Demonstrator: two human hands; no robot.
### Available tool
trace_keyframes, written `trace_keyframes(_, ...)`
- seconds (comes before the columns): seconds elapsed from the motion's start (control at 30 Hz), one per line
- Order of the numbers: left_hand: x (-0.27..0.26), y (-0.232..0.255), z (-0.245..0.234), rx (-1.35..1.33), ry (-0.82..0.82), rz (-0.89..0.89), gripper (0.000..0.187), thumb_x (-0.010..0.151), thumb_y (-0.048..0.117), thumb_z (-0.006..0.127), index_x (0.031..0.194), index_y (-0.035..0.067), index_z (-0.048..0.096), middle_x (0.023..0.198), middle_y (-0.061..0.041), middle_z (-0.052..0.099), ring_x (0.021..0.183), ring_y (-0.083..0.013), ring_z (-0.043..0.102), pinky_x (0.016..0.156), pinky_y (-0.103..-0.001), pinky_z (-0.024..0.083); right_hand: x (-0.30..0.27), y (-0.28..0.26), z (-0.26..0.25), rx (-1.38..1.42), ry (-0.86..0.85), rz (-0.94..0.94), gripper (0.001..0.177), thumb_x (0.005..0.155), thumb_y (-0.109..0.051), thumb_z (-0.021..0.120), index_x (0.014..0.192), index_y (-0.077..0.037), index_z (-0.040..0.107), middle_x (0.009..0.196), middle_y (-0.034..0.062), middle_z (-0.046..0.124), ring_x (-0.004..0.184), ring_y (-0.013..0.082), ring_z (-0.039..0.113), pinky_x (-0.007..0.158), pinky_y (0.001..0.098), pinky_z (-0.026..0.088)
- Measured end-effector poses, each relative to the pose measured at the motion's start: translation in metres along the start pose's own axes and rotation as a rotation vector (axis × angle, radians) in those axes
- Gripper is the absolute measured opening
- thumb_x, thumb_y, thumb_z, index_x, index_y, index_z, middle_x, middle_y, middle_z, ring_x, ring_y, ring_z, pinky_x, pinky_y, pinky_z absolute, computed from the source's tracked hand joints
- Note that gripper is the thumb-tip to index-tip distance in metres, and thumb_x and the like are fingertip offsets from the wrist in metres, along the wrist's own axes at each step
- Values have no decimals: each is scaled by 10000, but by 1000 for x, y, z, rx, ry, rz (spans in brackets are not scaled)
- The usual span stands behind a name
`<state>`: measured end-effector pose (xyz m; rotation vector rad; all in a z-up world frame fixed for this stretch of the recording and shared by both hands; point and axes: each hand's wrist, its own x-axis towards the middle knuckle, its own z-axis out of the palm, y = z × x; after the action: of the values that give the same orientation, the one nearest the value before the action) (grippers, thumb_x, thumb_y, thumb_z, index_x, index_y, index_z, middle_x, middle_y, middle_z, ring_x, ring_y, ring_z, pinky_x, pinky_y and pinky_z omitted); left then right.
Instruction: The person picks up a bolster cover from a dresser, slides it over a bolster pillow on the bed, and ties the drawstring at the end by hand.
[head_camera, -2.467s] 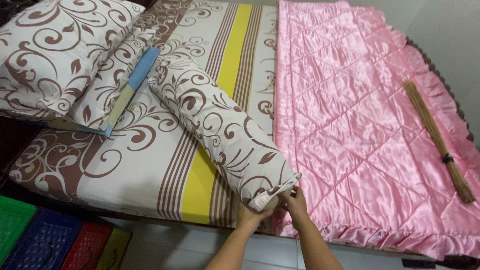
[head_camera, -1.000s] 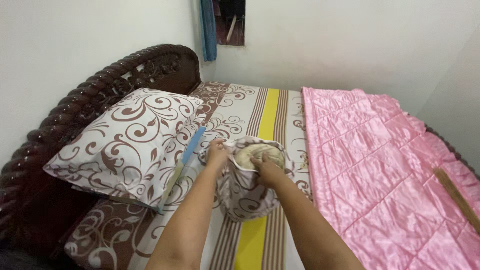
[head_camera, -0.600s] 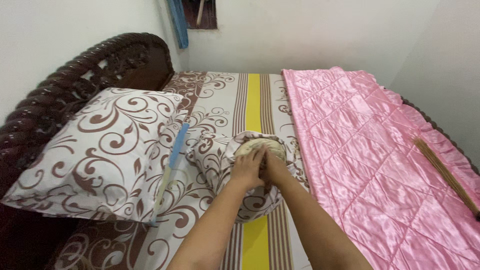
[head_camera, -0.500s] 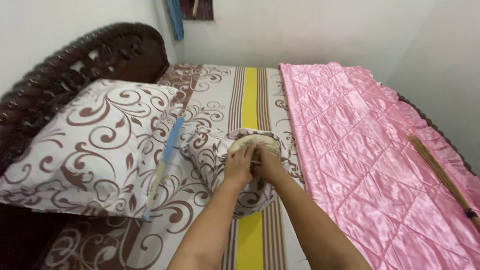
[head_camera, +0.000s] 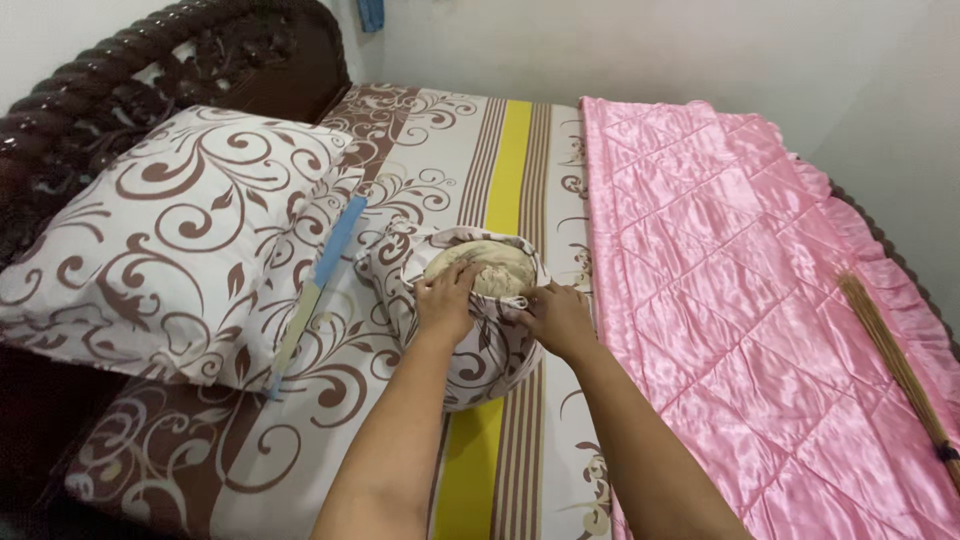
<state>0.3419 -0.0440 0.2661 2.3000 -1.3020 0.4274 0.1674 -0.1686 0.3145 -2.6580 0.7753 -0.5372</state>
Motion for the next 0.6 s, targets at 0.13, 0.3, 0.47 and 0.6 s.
trace_keyframes(0.13,-5,6,-2,7,-42,-73,833,659,57,804,1404,309,532,1443,21,551,1345,-147,502,1048,-459,342,2,-3,12,-117,-57,36,433,845,-543,711,1070,-181,787,1047,99,738,1135,322,609,1101,503,342)
trace_keyframes(0.3,-11,5,-18,21,-82,-133,821,662,60,813,1391,308,528,1458,30,534,1374,-138,480,1061,-462,333,9,-7,13,93,-162,30,352,951,-459,579,1037,-201,804,934,83,770,986,268,694,1160,591,257)
trace_keyframes(0.47,-16,-2,-33,57,-207,-214,845,695,89,821,1435,336,495,1504,26,488,1395,-149,450,1116,-489,302,13,-8,18,454,-19,222,336,973,-401,624,982,-96,764,846,92,744,776,236,699,780,422,531)
trace_keyframes(0.6,-18,-7,-41,79,-239,-219,862,702,69,810,1454,334,480,1512,13,477,1396,-173,448,1154,-494,271,22,-9,40,835,-18,241,372,1030,-347,613,915,-12,725,771,91,693,726,193,607,648,326,494)
